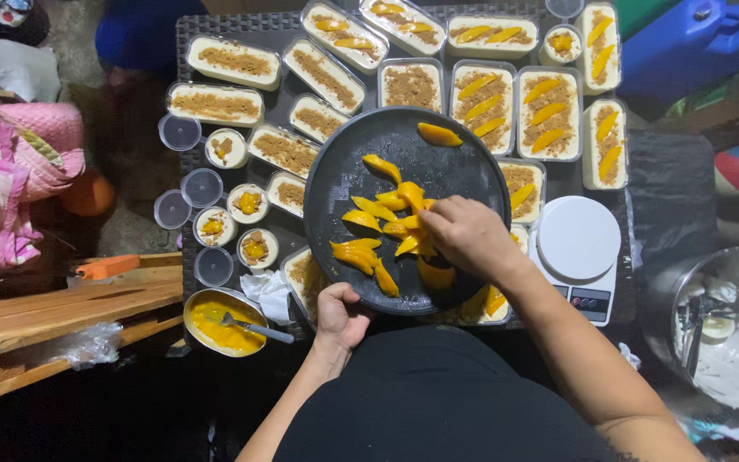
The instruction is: The person places sliced mango pieces by hand onto multiple rectangular dessert containers that already contain a white base and a brown crumb topping. The person repeatedly picks up mango slices from a black tray and arranges them on the desserts.
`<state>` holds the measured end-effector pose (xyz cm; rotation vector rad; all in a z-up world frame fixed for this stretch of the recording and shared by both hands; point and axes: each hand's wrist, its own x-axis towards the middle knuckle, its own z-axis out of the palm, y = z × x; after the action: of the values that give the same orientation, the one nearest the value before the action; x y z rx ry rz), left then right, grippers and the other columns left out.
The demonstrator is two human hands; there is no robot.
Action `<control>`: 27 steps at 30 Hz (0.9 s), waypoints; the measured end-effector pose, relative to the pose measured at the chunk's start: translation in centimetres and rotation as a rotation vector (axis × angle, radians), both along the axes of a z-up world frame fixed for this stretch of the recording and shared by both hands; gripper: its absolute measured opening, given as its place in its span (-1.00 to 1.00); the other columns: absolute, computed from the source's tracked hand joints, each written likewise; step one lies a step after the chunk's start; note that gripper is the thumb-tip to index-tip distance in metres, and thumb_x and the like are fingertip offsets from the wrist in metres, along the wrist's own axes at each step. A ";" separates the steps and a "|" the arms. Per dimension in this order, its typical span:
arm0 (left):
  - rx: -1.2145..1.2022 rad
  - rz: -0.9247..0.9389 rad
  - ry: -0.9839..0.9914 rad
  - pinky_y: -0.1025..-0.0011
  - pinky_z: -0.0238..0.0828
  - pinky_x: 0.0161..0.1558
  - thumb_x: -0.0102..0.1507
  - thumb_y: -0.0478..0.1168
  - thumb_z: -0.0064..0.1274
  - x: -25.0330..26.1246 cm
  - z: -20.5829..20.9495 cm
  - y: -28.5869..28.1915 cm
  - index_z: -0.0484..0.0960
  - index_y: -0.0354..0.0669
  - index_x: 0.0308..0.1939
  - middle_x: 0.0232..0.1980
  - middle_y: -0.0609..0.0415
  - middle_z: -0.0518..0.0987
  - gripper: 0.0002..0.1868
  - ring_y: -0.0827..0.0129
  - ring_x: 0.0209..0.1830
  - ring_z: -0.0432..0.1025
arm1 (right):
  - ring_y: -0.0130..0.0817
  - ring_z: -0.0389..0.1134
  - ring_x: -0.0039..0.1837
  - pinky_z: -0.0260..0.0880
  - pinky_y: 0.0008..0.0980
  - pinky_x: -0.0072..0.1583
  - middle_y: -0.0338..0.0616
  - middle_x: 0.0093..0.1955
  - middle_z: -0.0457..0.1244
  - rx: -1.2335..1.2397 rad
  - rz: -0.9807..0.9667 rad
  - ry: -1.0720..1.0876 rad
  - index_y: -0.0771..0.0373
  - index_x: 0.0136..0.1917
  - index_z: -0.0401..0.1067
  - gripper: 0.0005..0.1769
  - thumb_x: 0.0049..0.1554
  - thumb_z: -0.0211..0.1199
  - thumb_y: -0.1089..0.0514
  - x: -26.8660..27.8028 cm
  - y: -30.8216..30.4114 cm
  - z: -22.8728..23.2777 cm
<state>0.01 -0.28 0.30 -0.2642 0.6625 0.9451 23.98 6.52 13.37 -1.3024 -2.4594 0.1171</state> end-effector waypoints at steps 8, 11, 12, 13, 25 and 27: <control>-0.026 0.028 0.025 0.04 0.28 0.25 -0.08 -0.43 -0.22 -0.3 -1.1 -0.9 0.52 -0.45 -0.16 -0.08 -0.07 0.53 -0.59 0.09 0.01 0.42 | -0.18 0.35 -0.07 0.39 -0.27 -0.04 -0.14 -0.14 0.30 -0.125 0.051 0.006 0.23 -0.02 0.50 -0.73 -0.04 0.29 0.21 -1.1 0.3 -1.2; -0.037 0.048 0.027 0.04 0.31 0.25 -0.08 -0.43 -0.22 -0.6 -0.8 -1.0 0.51 -0.45 -0.17 -0.08 -0.08 0.54 -0.59 0.10 0.02 0.42 | -0.15 0.36 -0.07 0.40 -0.24 -0.05 -0.13 -0.15 0.30 -0.217 0.040 0.111 0.20 -0.09 0.52 -0.79 -0.05 0.33 0.17 -1.7 0.7 -1.3; -0.036 0.055 0.019 0.04 0.31 0.25 -0.08 -0.43 -0.21 -0.6 -0.8 -1.0 0.51 -0.45 -0.17 -0.08 -0.08 0.53 -0.60 0.09 0.02 0.42 | -0.14 0.36 -0.07 0.40 -0.23 -0.05 -0.13 -0.16 0.30 -0.248 0.033 0.138 0.19 -0.12 0.52 -0.81 -0.05 0.35 0.16 -1.9 0.8 -1.3; -0.035 0.060 0.011 0.04 0.32 0.24 -0.08 -0.43 -0.21 -0.7 -0.8 -1.1 0.51 -0.45 -0.17 -0.08 -0.08 0.53 -0.60 0.09 0.02 0.42 | -0.13 0.37 -0.06 0.40 -0.23 -0.05 -0.13 -0.15 0.31 -0.261 0.018 0.155 0.20 -0.13 0.52 -0.81 -0.06 0.36 0.17 -2.2 0.9 -1.2; -0.026 0.047 -0.007 -0.03 0.32 0.21 -0.10 -0.40 -0.18 -1.5 0.2 -0.3 0.51 -0.47 -0.13 -0.11 -0.12 0.55 -0.55 0.02 -0.01 0.44 | -0.28 0.48 -0.04 0.50 -0.40 -0.01 -0.11 -0.09 0.38 -0.555 -0.130 0.438 0.30 -0.11 0.50 -0.82 -0.05 0.35 0.33 -3.6 1.6 0.4; -0.033 0.044 0.002 -0.04 0.32 0.21 -0.11 -0.40 -0.18 -1.5 0.5 -0.1 0.51 -0.47 -0.12 -0.10 -0.12 0.55 -0.53 0.02 0.00 0.44 | -0.32 0.49 -0.03 0.52 -0.43 0.02 -0.11 -0.08 0.38 -0.589 -0.153 0.495 0.32 -0.11 0.50 -0.83 -0.03 0.32 0.36 -3.6 1.6 0.5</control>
<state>-1.45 -0.33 0.79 -0.3075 0.6769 0.9770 20.40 8.14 13.88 -1.4498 -1.9501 1.0520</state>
